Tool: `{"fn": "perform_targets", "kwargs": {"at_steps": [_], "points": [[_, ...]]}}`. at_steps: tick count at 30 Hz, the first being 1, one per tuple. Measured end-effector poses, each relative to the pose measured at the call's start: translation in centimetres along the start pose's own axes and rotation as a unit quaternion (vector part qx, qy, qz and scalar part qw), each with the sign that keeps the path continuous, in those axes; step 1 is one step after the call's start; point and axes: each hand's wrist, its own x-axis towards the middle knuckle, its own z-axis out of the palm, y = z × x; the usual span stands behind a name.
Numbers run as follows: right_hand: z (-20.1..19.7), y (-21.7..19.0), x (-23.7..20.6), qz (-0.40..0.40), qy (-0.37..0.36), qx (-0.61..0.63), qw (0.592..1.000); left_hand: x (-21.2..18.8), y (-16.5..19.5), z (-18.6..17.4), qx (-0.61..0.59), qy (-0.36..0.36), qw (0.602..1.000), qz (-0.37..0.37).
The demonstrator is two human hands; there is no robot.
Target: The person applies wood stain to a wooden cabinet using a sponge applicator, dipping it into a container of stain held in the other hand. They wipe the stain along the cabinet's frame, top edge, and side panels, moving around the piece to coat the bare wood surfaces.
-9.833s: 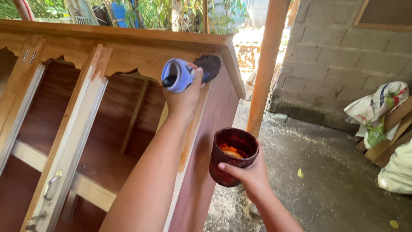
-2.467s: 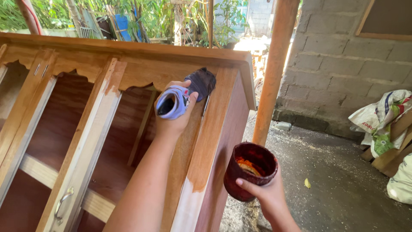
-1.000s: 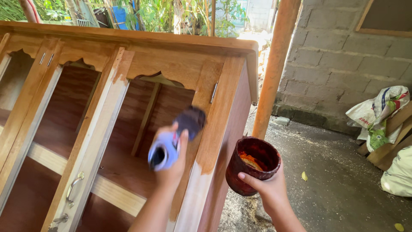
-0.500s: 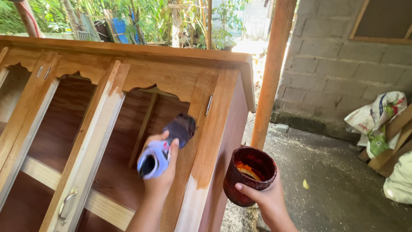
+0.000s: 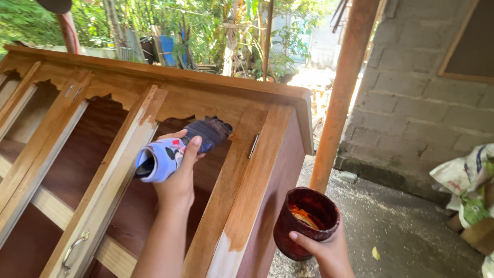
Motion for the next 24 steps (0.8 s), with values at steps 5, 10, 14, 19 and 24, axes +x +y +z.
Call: {"fn": "perform_targets", "kwargs": {"at_steps": [5, 10, 14, 19, 24], "points": [[-1.2, 0.1, 1.5, -0.017, -0.011, -0.011, 1.000, 0.9, -2.1, 2.0, -0.088, 0.029, 0.989, -0.114], [-0.7, 0.0, 1.8, -0.026, 0.037, -0.015, 0.999, 1.5, -2.9, 4.5, -0.117, -0.020, 0.987, -0.112], [0.3, -0.9, 1.1, -0.015, 0.050, -0.008, 0.999, 2.2, -3.3, 6.8, 0.109, -0.094, 0.986, 0.085], [1.6, -2.0, 0.6, -0.028, 0.052, -0.004, 0.998, 1.0, -2.6, 5.6, 0.201, -0.153, 0.945, 0.206], [2.6, -2.3, -0.6, -0.030, 0.044, -0.012, 0.999, -2.2, -0.8, 1.6, 0.240, -0.146, 0.950, 0.139]]}}
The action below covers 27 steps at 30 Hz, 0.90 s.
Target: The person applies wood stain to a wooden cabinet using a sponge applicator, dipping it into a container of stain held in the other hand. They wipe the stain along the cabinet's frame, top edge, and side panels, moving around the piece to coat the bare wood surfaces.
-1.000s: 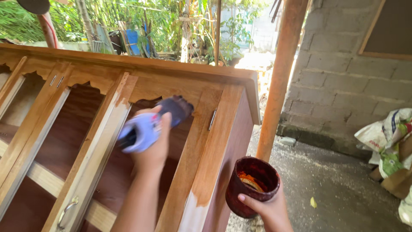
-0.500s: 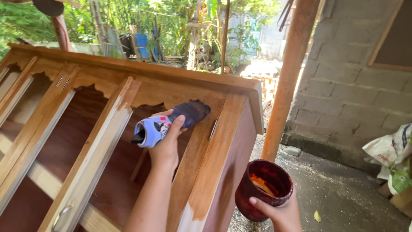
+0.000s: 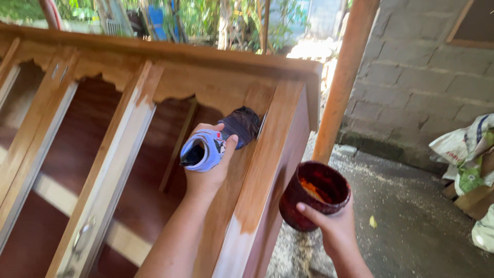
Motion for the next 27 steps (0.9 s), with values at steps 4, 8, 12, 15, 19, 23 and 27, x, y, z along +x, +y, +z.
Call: {"fn": "perform_targets", "kwargs": {"at_steps": [4, 8, 12, 15, 19, 23, 27], "points": [[0.3, 0.0, -1.3, 0.010, -0.024, 0.008, 1.000, -3.4, 0.6, -2.8, -0.004, -0.006, 1.000, -0.021], [0.2, 0.3, -2.6, 0.014, -0.050, 0.019, 0.998, -7.6, 1.4, -5.3, 0.019, 0.004, 0.995, -0.093], [-0.4, 0.2, -4.1, 0.030, -0.080, 0.025, 0.996, -11.8, 2.1, -7.2, -0.056, 0.030, 0.975, -0.213], [-0.4, -0.2, -5.3, 0.035, -0.077, 0.020, 0.996, -14.6, 2.5, -8.9, -0.039, 0.031, 0.966, -0.254], [0.1, -0.5, -6.7, 0.026, -0.075, 0.031, 0.996, -18.4, 3.3, -12.2, -0.010, 0.012, 0.943, -0.334], [0.5, -0.6, -8.8, 0.042, -0.067, 0.040, 0.996, -20.1, 5.3, -16.5, 0.121, -0.030, 0.957, -0.262], [1.0, -0.9, -10.0, 0.030, -0.064, 0.039, 0.997, -19.0, 8.2, -19.0, 0.119, -0.056, 0.905, -0.404]]}}
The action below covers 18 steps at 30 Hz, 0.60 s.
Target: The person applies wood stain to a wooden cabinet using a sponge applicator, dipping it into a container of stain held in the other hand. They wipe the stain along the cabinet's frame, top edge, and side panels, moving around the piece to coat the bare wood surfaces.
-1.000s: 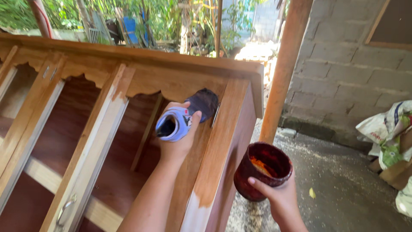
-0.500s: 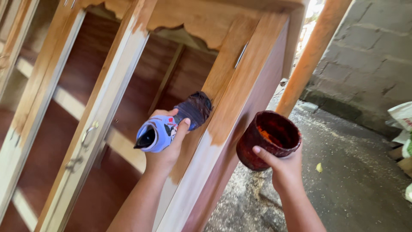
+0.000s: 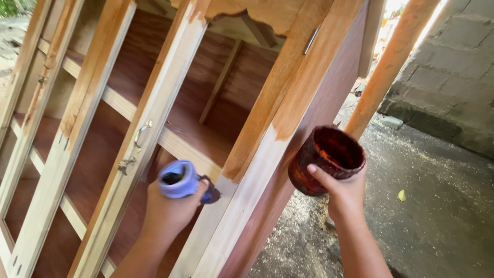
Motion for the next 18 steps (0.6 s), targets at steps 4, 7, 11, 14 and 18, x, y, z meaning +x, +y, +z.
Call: {"fn": "perform_targets", "kwargs": {"at_steps": [4, 7, 11, 14, 18], "points": [[-0.2, -0.4, -0.5, 0.021, 0.007, -0.008, 1.000, 2.6, 3.5, 3.8, 0.066, 0.004, 0.994, 0.083], [-0.5, -0.8, -0.6, 0.015, 0.006, -0.011, 1.000, 7.1, 7.0, 9.7, 0.001, 0.069, 0.972, 0.223], [-0.8, -1.3, -0.1, 0.017, 0.030, -0.037, 0.999, 12.9, 12.5, 15.1, -0.085, 0.139, 0.946, 0.278], [-1.1, -1.5, 0.2, 0.019, 0.039, -0.043, 0.998, 15.5, 14.5, 16.6, -0.127, 0.147, 0.945, 0.262], [-1.0, -1.2, -0.1, -0.010, 0.024, -0.019, 0.999, 14.6, 10.4, 15.0, -0.212, 0.096, 0.916, 0.326]]}}
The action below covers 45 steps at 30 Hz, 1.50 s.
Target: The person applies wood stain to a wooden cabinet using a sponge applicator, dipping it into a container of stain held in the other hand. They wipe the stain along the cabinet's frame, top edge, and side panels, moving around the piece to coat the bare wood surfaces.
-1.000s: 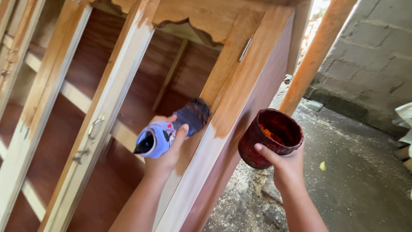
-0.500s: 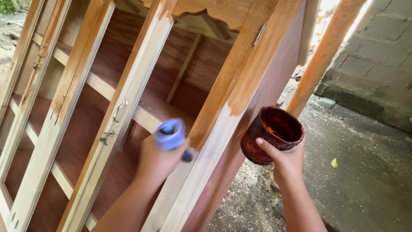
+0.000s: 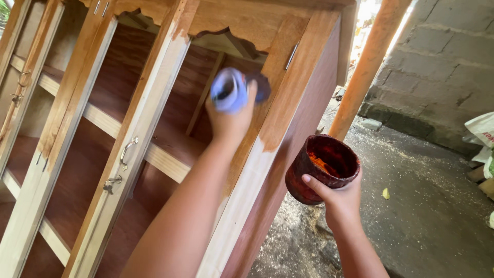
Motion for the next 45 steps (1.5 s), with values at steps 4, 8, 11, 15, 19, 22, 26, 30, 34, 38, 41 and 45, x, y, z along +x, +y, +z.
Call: {"fn": "perform_targets", "kwargs": {"at_steps": [4, 8, 11, 15, 19, 22, 26, 30, 34, 38, 41, 45], "points": [[0.7, 0.7, -0.4, 0.009, 0.006, -0.001, 1.000, -7.3, -1.0, -7.5, 0.023, -0.077, 0.985, -0.155], [1.0, 1.0, -1.2, 0.021, 0.006, -0.006, 1.000, -14.8, 0.1, -15.1, 0.159, -0.062, 0.955, -0.243], [1.3, 1.2, -1.4, 0.030, 0.011, -0.008, 0.999, -18.5, 1.6, -18.9, 0.231, -0.051, 0.956, -0.173], [1.0, 1.0, -1.4, 0.041, 0.013, -0.009, 0.999, -18.5, 1.6, -17.3, 0.186, -0.040, 0.976, -0.104], [0.7, 0.7, -1.4, 0.027, -0.002, -0.021, 0.999, -12.1, -0.6, -10.1, 0.145, -0.059, 0.987, -0.018], [0.5, 0.6, -1.5, 0.009, -0.012, -0.015, 1.000, -6.9, -2.0, -6.0, 0.169, -0.086, 0.982, 0.020], [0.2, 0.9, -2.1, 0.013, -0.004, -0.024, 1.000, -6.9, -1.9, -6.4, 0.094, -0.109, 0.990, 0.008], [-0.3, 1.3, -2.5, 0.026, -0.008, -0.024, 0.999, -12.5, 0.2, -12.5, 0.141, -0.136, 0.980, -0.046], [-0.7, 1.3, -2.8, 0.033, -0.003, -0.020, 0.999, -14.3, 0.8, -13.9, 0.092, -0.124, 0.987, -0.050], [-0.8, 1.0, -3.0, 0.035, -0.012, -0.026, 0.999, -9.4, -0.4, -8.9, 0.034, -0.114, 0.993, 0.006], [-0.3, 1.1, -3.4, 0.032, -0.013, -0.029, 0.999, -5.9, -0.7, -5.7, 0.033, -0.124, 0.991, 0.032], [0.0, 1.4, -3.9, 0.030, -0.013, -0.039, 0.999, -7.1, 0.2, -7.0, 0.053, -0.133, 0.990, -0.003]]}}
